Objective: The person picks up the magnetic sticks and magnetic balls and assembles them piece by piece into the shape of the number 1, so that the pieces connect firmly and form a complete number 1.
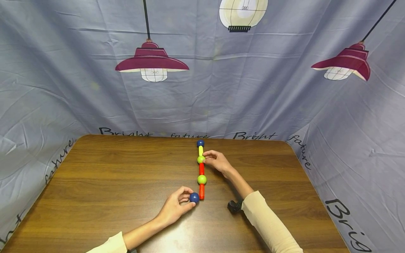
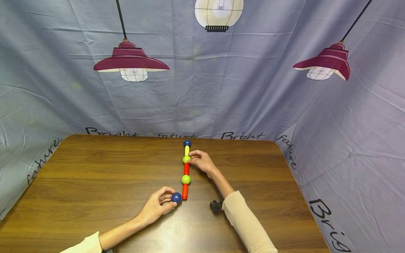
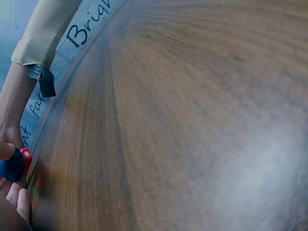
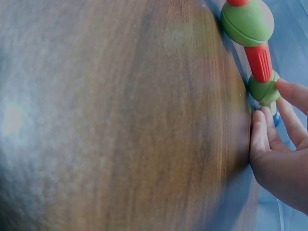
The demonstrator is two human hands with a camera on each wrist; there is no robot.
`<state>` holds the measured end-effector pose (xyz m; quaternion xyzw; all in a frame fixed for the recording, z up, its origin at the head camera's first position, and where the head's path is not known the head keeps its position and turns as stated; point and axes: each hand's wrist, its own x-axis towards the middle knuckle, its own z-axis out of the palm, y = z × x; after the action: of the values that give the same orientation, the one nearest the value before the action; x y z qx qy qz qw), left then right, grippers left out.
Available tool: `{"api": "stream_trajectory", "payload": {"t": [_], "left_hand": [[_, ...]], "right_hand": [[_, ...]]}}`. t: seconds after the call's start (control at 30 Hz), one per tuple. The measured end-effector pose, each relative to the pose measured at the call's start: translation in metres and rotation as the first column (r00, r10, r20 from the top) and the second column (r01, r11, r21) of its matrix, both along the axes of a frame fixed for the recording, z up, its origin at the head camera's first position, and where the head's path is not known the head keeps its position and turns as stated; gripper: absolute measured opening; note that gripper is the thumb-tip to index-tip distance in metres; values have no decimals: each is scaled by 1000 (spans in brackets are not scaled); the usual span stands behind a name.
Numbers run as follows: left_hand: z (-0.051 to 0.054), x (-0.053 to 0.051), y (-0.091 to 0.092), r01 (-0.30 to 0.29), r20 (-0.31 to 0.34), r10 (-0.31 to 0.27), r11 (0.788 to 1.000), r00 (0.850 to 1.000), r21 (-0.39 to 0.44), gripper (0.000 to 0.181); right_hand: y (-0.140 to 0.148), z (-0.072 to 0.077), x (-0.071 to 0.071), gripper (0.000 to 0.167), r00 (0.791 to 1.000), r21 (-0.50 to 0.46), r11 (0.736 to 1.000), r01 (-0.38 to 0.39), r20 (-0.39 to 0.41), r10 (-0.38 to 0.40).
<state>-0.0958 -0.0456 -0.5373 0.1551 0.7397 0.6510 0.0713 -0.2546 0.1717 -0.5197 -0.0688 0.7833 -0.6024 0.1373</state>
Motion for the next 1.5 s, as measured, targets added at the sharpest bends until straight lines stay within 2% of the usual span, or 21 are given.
{"api": "stream_trajectory", "payload": {"t": [0.3,0.43,0.6,0.77,0.93,1.0,1.03,1.13,1.23,1.3,1.5], "left_hand": [[0,2,1,8,-5,-8,1000,1000,20,33],[-1,2,0,11,-11,-11,1000,1000,22,33],[-1,4,1,11,-5,-11,1000,1000,0,33],[-3,5,2,6,-13,-6,1000,1000,-6,34],[-4,4,2,8,-17,-9,1000,1000,-6,33],[-2,5,2,12,-9,-12,1000,1000,-1,33],[3,6,3,12,-9,-12,1000,1000,-4,32],[4,7,3,10,-9,-10,1000,1000,-26,32],[3,7,3,7,-23,-8,999,1000,-49,31],[-2,6,3,8,-34,-10,998,999,-56,31],[-3,6,3,5,-58,-10,997,998,-83,31]], "right_hand": [[2,0,0,36,1000,-9,1000,-27,-6,27],[1,1,0,34,1000,-1,1000,-16,-3,16],[0,2,5,31,1000,16,1000,-5,-3,5],[2,2,13,36,1000,8,1000,24,0,-24],[5,6,28,38,997,30,997,65,37,-66],[6,8,35,37,995,49,996,71,63,-74],[7,8,39,37,995,55,996,72,70,-76],[8,8,50,34,991,49,996,69,112,-74],[8,8,63,32,985,18,998,56,162,-58],[7,9,71,32,979,7,999,50,198,-51],[4,11,93,26,972,23,999,40,232,-44]]}}
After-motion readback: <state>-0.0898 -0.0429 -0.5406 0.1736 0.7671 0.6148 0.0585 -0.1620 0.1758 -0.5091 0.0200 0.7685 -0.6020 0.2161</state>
